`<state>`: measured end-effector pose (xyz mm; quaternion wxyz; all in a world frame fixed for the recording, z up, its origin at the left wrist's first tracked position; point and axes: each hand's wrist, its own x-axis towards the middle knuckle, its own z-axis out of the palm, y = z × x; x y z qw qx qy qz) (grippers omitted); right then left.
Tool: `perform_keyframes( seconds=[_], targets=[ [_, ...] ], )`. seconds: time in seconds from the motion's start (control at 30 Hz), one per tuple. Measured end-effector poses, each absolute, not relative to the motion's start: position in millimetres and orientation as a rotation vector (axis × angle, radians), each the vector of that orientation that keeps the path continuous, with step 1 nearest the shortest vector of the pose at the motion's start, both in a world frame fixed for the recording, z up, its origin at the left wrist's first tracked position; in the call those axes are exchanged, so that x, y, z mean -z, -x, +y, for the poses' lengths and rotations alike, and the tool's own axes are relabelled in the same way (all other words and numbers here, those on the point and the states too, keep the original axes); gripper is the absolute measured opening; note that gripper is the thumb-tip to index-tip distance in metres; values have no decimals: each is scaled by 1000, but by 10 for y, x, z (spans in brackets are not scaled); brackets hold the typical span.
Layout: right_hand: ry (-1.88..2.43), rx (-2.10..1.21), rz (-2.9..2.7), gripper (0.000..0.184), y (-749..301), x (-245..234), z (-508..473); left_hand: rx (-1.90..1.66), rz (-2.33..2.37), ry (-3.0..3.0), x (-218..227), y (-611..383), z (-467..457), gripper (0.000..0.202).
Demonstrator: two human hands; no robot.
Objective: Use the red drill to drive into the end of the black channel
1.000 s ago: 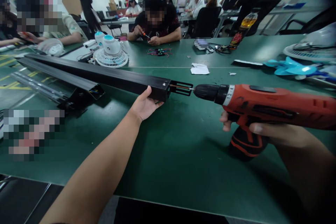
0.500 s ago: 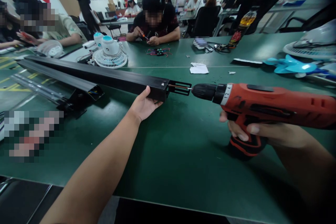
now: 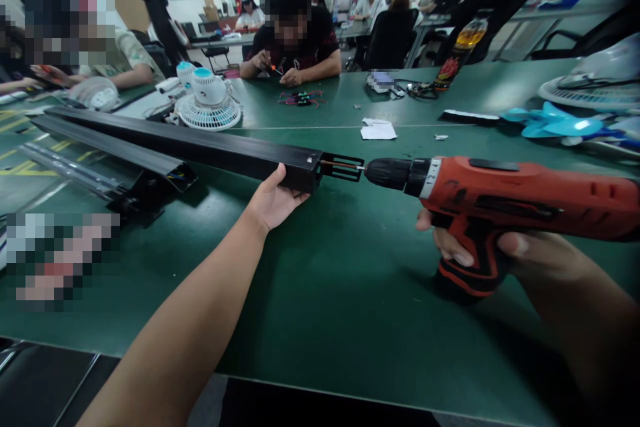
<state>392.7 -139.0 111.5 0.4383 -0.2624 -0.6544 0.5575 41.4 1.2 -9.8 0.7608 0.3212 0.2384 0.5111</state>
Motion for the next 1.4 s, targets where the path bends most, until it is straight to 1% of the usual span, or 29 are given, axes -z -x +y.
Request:
perform_keyframes(
  seconds=[0.33, 0.63, 0.8, 1.13, 1.4],
  targets=[
    [855, -1342, -1686, 40, -3923, -1134, -1403, -1112, 535, -724, 105, -399, 19, 63],
    [895, -1315, -1672, 43, -3925, -1113, -1412, -1120, 540, -737, 80, -434, -1, 63],
    [1048, -1215, -1667, 34, -3917, -1097, -1452, -1143, 559, -721, 68, -471, -31, 67],
    [963, -1242, -1630, 36, -3965, -1045, -1440, -1126, 536, -728, 95, -455, -7, 66],
    [895, -1302, -1702, 35, -3960, -1087, -1416, -1129, 549, -737, 102, -452, -2, 63]
  ],
)
